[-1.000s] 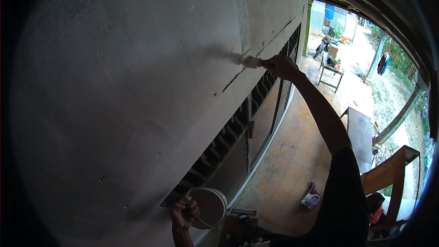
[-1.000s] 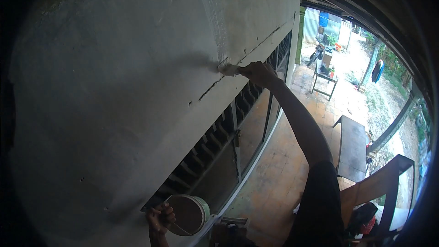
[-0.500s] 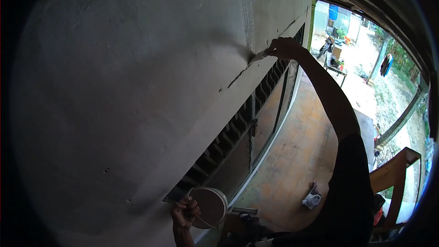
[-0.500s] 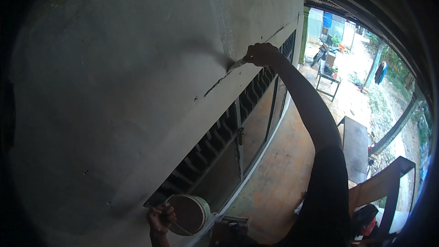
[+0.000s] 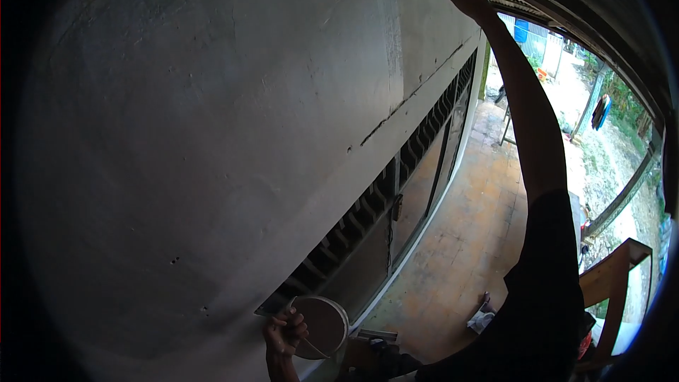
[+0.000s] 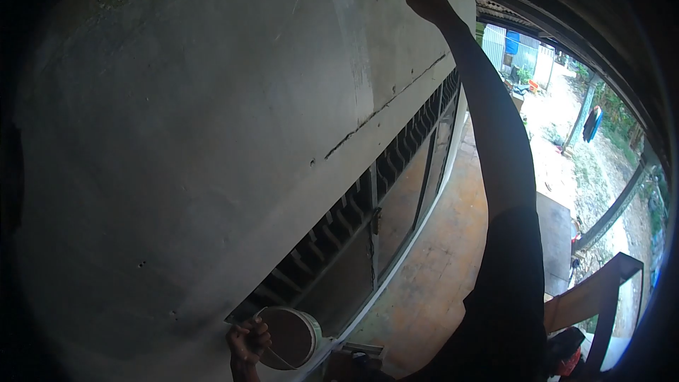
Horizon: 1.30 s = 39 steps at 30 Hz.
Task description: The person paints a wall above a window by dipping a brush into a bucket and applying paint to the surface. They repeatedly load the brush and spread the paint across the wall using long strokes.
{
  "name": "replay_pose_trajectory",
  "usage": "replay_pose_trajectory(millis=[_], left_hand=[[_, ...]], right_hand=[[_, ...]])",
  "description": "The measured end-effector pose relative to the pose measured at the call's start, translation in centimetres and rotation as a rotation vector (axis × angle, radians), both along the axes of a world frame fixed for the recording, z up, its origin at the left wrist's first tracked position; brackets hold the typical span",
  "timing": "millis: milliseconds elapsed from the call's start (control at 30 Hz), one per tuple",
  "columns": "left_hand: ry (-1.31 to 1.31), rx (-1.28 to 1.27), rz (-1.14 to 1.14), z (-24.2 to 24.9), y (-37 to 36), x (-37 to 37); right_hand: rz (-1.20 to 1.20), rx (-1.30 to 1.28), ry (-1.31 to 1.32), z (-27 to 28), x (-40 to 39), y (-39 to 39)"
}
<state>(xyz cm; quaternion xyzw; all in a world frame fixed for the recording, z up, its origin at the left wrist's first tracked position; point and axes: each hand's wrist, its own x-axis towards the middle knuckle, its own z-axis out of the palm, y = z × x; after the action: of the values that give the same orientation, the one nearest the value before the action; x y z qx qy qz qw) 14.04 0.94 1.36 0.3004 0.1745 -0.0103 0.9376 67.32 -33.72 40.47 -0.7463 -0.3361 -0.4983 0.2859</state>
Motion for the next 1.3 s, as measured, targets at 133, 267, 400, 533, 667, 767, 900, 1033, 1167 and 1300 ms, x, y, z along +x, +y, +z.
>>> replay_pose_trajectory(millis=[133,267,400,533,667,767,900,1033,1167,1300], left_hand=[[0.036,0.034,0.011,0.5,0.0,0.2],[0.032,0.014,-0.003,-0.4,0.1,0.1],[0.027,0.033,-0.026,-0.6,-0.2,0.8],[0.038,0.068,-0.046,0.0,-0.4,0.9],[0.025,-0.003,-0.028,0.0,-0.6,1.3],[0.020,0.005,-0.026,0.2,-0.7,1.4],[0.019,-0.033,-0.018,-0.7,-0.5,1.2],[0.068,0.034,-0.005,-1.3,-0.4,0.8],[0.043,0.012,-0.014,-1.6,-0.2,1.0],[0.058,0.043,-0.016,-1.4,-0.2,0.9]], right_hand=[[0.049,-0.131,0.206,-4.5,-0.4,2.2],[-0.140,-0.391,0.515,-13.6,-4.6,1.8],[-0.219,-0.808,0.200,-20.1,-3.3,0.2],[-0.280,-0.739,0.636,-10.4,-5.0,1.3],[-0.360,-0.515,0.069,0.0,-4.1,1.0],[-0.241,-0.325,-0.062,3.8,-3.3,0.6],[-0.058,-0.152,-0.065,-0.1,-2.0,1.8],[0.069,-0.101,0.197,-11.9,-0.4,2.4],[-0.202,-0.645,0.484,-19.7,-3.7,0.8],[-0.302,-0.904,0.540,-18.7,-2.1,1.3]])
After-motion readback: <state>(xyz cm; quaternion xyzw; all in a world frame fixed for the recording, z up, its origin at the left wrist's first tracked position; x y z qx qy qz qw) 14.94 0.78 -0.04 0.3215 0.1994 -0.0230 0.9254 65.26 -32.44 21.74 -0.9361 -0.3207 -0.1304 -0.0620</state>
